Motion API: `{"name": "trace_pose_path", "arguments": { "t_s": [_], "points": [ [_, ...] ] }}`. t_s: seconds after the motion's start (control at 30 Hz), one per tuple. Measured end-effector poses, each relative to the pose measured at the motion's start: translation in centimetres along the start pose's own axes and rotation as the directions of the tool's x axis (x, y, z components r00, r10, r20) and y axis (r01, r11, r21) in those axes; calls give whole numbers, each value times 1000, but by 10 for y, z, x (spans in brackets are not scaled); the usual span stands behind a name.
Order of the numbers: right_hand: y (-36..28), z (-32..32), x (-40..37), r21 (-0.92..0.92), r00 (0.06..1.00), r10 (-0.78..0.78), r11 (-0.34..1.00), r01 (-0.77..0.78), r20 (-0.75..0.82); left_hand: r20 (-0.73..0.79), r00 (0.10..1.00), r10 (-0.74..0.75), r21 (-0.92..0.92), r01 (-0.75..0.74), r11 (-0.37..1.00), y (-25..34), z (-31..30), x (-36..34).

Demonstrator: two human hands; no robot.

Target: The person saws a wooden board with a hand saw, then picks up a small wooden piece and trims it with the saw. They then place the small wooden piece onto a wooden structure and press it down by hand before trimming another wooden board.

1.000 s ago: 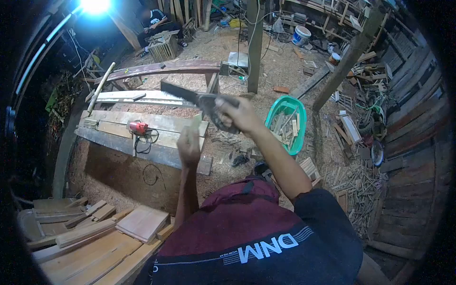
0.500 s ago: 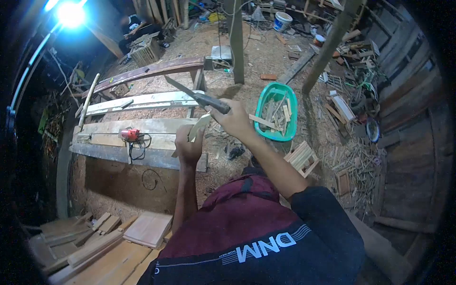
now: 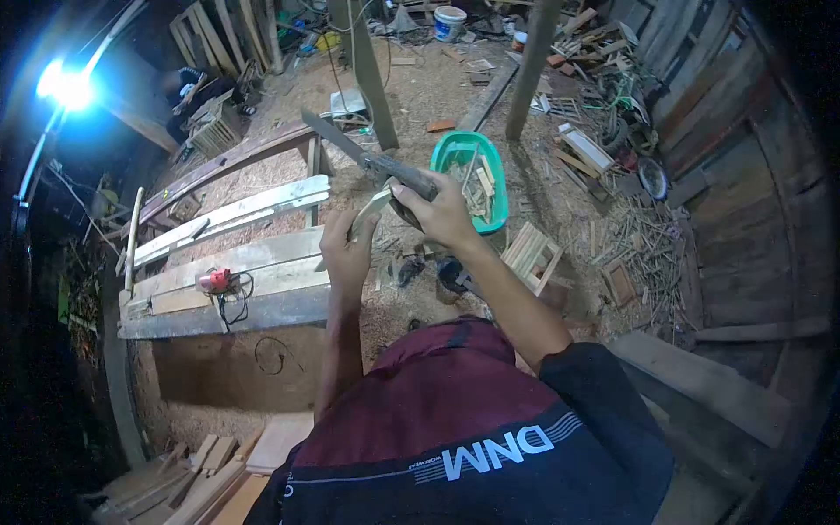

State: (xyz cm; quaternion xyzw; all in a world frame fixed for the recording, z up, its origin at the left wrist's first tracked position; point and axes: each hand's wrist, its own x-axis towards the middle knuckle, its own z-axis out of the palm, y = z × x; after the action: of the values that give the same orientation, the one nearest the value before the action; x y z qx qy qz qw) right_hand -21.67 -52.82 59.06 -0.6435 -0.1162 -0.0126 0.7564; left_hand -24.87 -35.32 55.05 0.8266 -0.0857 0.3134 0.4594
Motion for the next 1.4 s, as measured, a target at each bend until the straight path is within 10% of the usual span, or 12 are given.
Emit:
{"name": "trace_pose_path", "arguments": {
  "t_s": [0.43,0.53,0.7,1.03,1.4],
  "points": [
    [-40,-86,-130,-256,995,-99,963,89,-27,416,863,286,-161,-240,957,70,13,-45],
    [-57,-107,-154,-134,974,226,964,-228,-26,445,844,300,-152,-259,954,89,22,-54],
    [-57,-128,-179,-113,967,244,961,-252,-75,544,785,296,-141,-262,955,100,42,-65],
    [-76,-139,-202,-298,955,164,925,-236,-247,511,772,379,-338,-226,914,110,80,-62],
    [-73,-153,-182,-56,960,200,975,-215,-198,532,779,330,-327,-171,929,113,102,-58]
  ]
}}
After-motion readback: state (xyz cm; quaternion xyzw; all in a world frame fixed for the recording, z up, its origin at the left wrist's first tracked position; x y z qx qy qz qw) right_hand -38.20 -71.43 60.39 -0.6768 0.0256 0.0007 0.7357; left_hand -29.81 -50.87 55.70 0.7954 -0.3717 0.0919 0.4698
